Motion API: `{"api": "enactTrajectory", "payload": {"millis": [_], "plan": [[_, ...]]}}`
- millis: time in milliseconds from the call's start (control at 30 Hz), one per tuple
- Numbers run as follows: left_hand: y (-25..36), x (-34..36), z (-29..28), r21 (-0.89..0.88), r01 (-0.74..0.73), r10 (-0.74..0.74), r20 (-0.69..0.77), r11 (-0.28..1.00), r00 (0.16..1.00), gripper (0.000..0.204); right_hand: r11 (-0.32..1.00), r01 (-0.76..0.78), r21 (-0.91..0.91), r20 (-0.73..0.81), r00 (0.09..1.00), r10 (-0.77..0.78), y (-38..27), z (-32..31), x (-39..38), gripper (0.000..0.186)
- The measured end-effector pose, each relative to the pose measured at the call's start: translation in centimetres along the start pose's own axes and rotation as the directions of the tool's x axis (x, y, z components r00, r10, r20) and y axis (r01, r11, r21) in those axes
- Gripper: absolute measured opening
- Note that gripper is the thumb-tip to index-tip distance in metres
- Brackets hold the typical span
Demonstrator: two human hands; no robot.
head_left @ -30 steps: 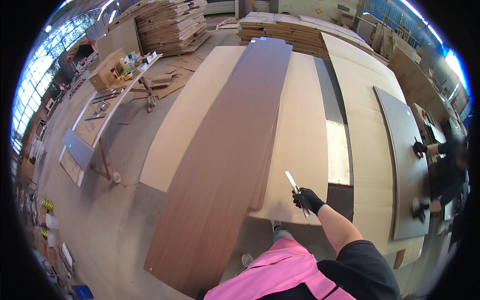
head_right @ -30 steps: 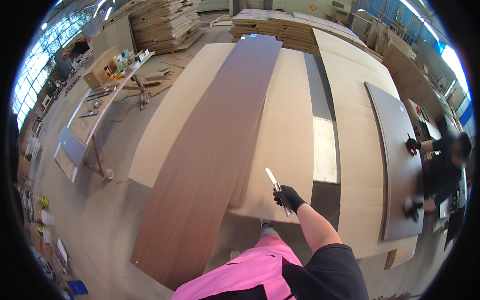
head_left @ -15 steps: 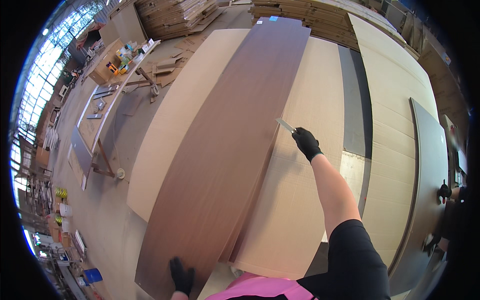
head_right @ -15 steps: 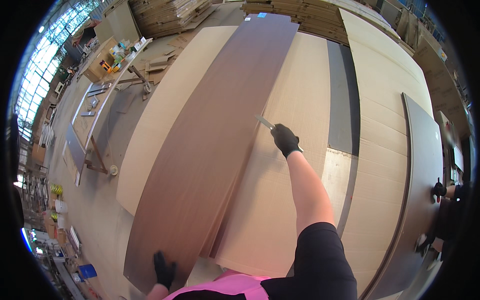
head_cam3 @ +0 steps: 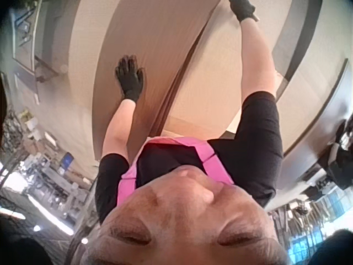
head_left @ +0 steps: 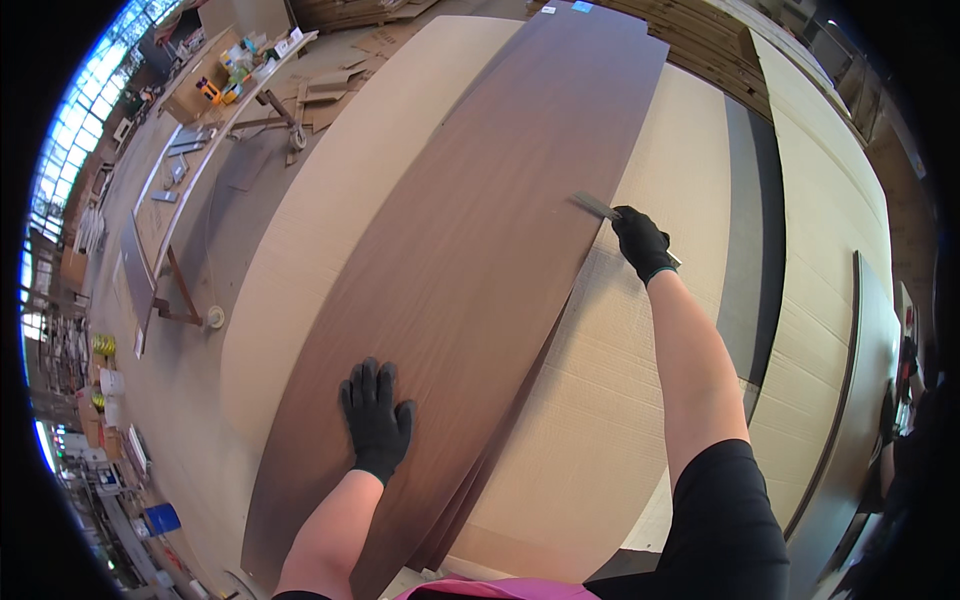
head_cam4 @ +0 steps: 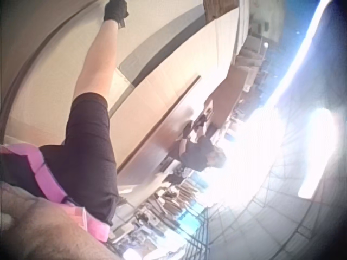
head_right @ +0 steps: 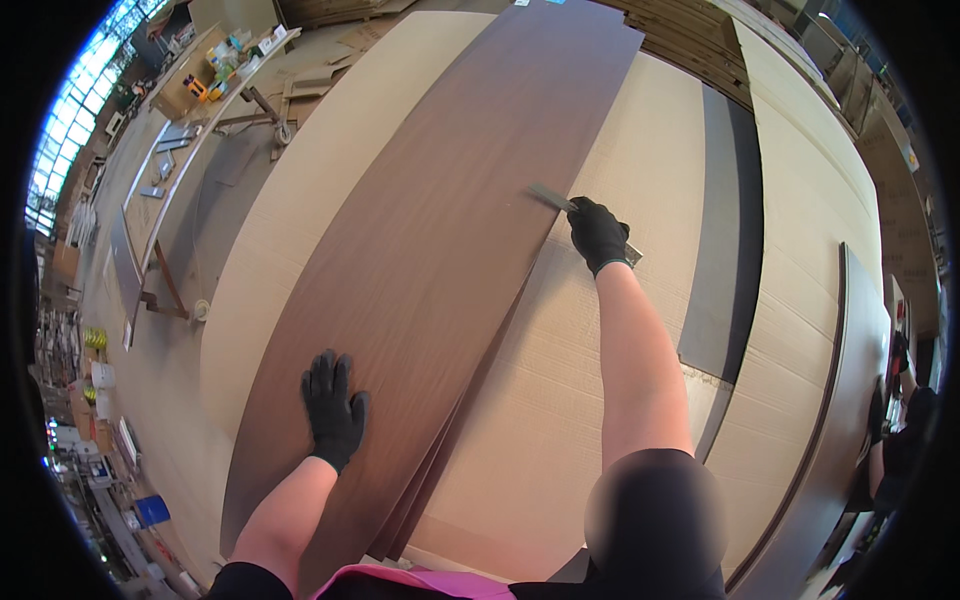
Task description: The person applies adhesive to the edge of a large wooden board using a spray gun, then presses a thin strip of edge banding onto the adhesive. They use a utility knife to trim the excess banding flush with the board's edges and wipe the surface with a cloth.
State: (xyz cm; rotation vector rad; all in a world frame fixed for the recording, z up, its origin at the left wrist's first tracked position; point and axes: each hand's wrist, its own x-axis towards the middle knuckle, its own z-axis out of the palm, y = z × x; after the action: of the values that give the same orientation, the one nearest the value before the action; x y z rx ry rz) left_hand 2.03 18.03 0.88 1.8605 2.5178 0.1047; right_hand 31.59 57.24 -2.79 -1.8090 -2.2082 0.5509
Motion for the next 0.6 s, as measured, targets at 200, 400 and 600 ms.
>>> {"api": "enactTrajectory", "payload": {"millis": [200, 400, 600], "plan": [[-0.2, 0.1, -0.3, -0.013, 0.001, -0.001, 0.049, 1.0, 0.999, 0.059, 0.981, 0.168, -0.096, -0.003, 0.986, -0.169, 0.8, 0.0, 1.3, 0.025], [-0.5, -0.2, 0.0, 0.014, -0.027, 0.026, 0.012, 1.0, 1.0, 0.06, 0.937, 0.329, -0.114, 0.007, 0.944, -0.33, 0.6, -0.1, -1.8, 0.023], [-0.9, -0.4, 0.6, -0.01, -0.037, 0.037, -0.058, 0.999, 0.998, 0.058, 0.91, 0.393, -0.132, 0.087, 0.919, -0.384, -2.8, 0.2, -8.9, 0.021]]}}
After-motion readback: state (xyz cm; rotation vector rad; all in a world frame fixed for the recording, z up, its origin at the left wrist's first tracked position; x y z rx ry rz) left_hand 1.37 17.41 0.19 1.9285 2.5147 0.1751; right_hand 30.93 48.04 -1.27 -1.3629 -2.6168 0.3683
